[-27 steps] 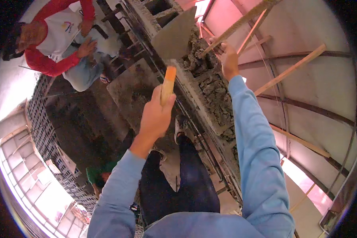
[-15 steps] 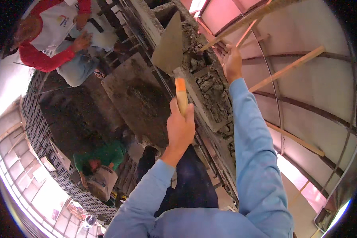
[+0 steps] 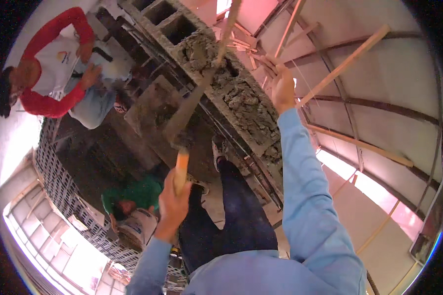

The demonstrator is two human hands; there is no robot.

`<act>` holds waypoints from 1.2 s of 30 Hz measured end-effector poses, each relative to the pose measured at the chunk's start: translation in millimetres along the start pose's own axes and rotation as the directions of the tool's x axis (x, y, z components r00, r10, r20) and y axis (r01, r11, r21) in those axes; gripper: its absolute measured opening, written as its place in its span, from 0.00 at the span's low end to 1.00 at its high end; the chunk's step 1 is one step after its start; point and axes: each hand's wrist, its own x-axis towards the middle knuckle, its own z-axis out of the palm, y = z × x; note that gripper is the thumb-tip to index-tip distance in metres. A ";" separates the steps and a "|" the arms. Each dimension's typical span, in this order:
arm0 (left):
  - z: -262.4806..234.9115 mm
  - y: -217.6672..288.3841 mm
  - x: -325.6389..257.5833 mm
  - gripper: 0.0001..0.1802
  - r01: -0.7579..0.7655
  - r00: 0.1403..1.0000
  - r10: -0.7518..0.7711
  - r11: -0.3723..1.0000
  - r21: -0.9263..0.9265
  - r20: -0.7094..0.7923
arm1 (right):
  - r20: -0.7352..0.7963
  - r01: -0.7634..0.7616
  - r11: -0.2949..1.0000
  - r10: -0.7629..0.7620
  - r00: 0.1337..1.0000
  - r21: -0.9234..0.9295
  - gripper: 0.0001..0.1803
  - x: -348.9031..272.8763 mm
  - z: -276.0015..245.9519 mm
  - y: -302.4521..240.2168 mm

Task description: The person scoops wet cement from a bucket using a trowel and applies it to a concrete block wall. They spread the cement along the top of the wall and smooth it out, while another person assists by pouring more cement from a bucket.

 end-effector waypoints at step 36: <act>-142.1 168.5 51.9 0.28 -0.615 0.784 0.439 0.459 0.641 0.438 | -0.184 0.148 0.986 -0.161 0.970 -0.080 0.26 -121.6 -17.1 -19.6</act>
